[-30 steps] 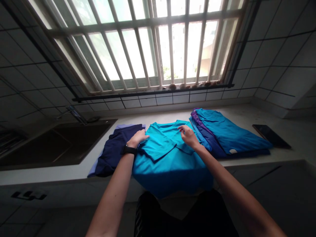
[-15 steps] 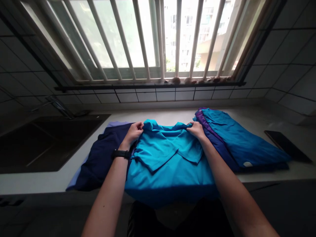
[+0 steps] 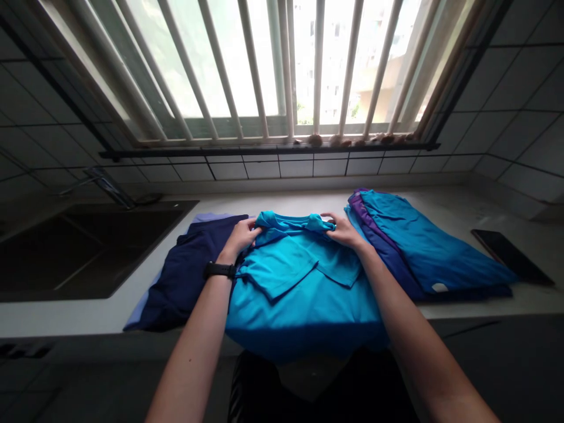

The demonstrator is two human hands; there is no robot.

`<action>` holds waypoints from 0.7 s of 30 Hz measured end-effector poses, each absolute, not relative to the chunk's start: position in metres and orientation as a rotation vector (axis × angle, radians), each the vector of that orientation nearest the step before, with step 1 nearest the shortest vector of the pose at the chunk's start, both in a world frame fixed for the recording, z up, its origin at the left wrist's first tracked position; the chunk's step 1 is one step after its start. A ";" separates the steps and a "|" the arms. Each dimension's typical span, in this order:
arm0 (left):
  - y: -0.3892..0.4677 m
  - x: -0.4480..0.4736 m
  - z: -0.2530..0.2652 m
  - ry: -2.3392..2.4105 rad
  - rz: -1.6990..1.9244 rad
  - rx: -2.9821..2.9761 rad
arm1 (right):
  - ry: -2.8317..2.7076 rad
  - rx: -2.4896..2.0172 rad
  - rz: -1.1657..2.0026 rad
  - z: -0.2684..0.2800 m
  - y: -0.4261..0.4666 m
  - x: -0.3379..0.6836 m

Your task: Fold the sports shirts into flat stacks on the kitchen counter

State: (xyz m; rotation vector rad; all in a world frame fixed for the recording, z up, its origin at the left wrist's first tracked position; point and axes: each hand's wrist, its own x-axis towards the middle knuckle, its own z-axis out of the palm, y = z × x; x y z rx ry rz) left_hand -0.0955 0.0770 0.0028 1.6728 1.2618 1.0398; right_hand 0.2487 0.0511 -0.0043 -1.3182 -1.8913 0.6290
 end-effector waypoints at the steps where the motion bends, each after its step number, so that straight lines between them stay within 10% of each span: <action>1: 0.079 -0.098 0.001 1.267 1.108 1.621 | -1.920 -1.328 0.608 -0.005 0.052 0.248; 21: 0.104 -0.052 0.113 1.358 1.441 2.411 | -1.547 -1.495 -0.048 0.100 0.096 0.244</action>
